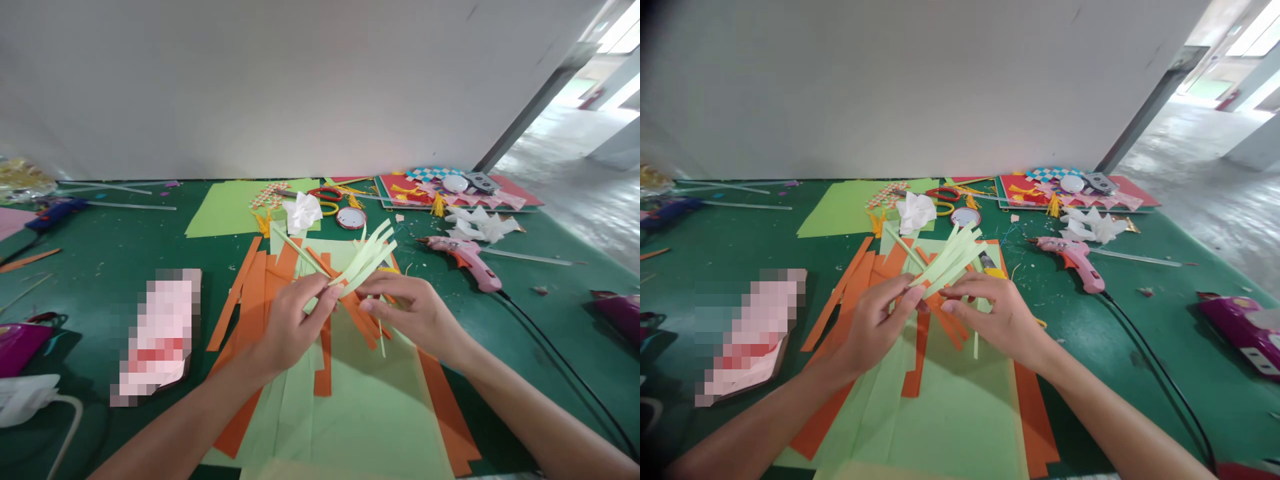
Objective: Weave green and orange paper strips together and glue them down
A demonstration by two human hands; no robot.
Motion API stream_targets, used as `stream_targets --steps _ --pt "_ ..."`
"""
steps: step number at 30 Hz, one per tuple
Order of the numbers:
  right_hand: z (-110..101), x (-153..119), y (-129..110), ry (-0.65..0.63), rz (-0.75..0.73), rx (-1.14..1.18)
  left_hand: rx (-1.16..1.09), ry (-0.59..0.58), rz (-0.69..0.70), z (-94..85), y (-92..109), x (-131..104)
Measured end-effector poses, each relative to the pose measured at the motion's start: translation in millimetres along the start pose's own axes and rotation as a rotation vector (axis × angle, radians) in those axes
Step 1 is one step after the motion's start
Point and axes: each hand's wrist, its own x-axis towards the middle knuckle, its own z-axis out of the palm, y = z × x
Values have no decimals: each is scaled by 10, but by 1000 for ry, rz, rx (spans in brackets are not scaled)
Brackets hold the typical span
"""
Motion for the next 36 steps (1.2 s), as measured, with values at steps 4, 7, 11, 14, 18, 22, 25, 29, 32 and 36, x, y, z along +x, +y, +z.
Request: stream_targets --steps 4,7,11,14,18,22,25,29,32,36 --pt "54 -33 -7 28 -42 -31 62 -11 70 28 -23 -17" --pt "50 -51 1 49 -81 -102 76 -35 98 42 -29 -23" --pt "34 -58 16 73 -133 -184 71 -52 102 43 -30 -24" --pt "31 -55 20 72 -145 -206 66 -51 103 42 -30 -21" --pt "32 -53 11 57 -99 -204 81 -30 126 43 -27 -19" --pt "36 -55 -8 16 -17 -183 95 -42 114 37 -18 -21" --pt "49 -58 -11 2 13 -181 115 -29 124 36 -21 -31" --pt "68 -65 1 -22 3 -181 125 -10 153 49 -36 -43" --pt "70 -68 5 -36 3 -189 116 -4 178 56 -39 -42" --pt "59 -58 1 -16 10 -208 106 -8 164 48 -25 -30"
